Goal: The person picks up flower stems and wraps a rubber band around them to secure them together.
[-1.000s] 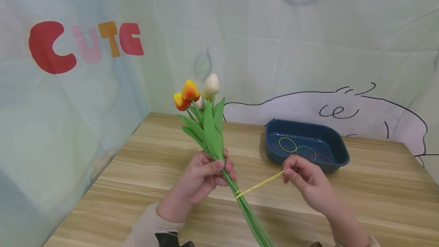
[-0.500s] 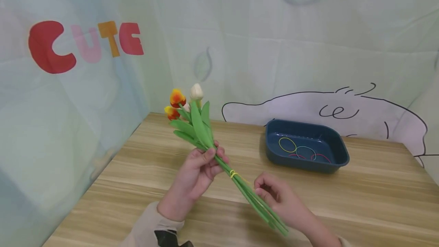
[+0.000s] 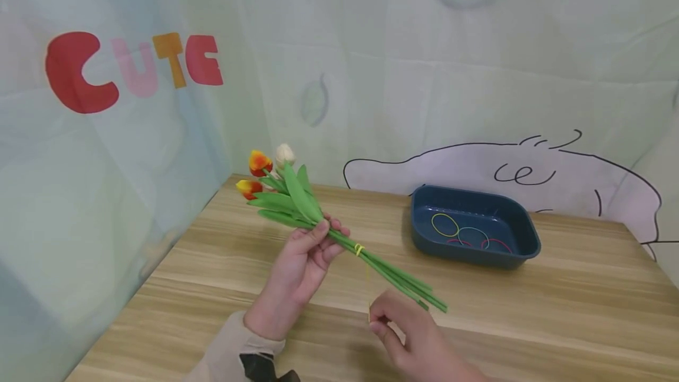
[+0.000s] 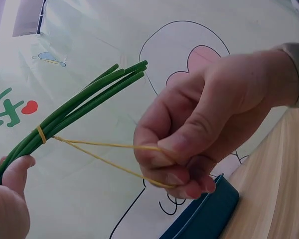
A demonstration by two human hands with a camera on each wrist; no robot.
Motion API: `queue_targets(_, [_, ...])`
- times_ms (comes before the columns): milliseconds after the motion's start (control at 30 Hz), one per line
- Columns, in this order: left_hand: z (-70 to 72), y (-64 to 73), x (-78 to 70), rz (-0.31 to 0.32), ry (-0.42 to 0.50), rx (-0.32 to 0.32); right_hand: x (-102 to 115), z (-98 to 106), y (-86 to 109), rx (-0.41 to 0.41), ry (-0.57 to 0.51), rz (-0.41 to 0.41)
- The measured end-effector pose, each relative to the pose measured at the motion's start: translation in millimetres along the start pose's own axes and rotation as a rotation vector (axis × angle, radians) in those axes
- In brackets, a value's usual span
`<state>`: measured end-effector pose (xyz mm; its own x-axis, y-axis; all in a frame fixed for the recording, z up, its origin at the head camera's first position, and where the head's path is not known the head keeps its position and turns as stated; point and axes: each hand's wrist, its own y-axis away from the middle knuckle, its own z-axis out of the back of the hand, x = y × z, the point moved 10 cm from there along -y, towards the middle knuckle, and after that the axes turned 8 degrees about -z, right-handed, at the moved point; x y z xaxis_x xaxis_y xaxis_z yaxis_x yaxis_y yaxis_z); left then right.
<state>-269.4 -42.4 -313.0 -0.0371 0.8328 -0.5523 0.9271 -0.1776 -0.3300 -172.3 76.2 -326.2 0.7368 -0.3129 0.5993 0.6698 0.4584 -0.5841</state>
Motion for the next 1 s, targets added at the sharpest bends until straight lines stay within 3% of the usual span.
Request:
queue_targets(300, [15.0, -3.2, 0.8, -0.025, -0.215, -0.099, 26.2, -4.1, 3.4, 0.01, 0.012, 0.145])
queue_targets(467, [14.9, -3.5, -2.4, -0.097, -0.339, -0.078, 40.9, 0.8, 3.4, -0.014, 0.017, 0.212])
queue_targets(700, [7.7, -3.5, -8.3, -0.208, -0.409, 0.013, 43.0, 13.8, 2.3, -0.002, -0.009, 0.143])
queue_targets(833, [9.0, -3.3, -9.4, -0.239, -0.443, 0.003, 44.0, 23.9, 1.9, 0.003, -0.041, 0.123])
queue_targets(1000, [9.7, -2.6, -11.2, -0.254, -0.53, -0.027, 45.8, 44.7, 1.0, -0.084, -0.022, 0.098])
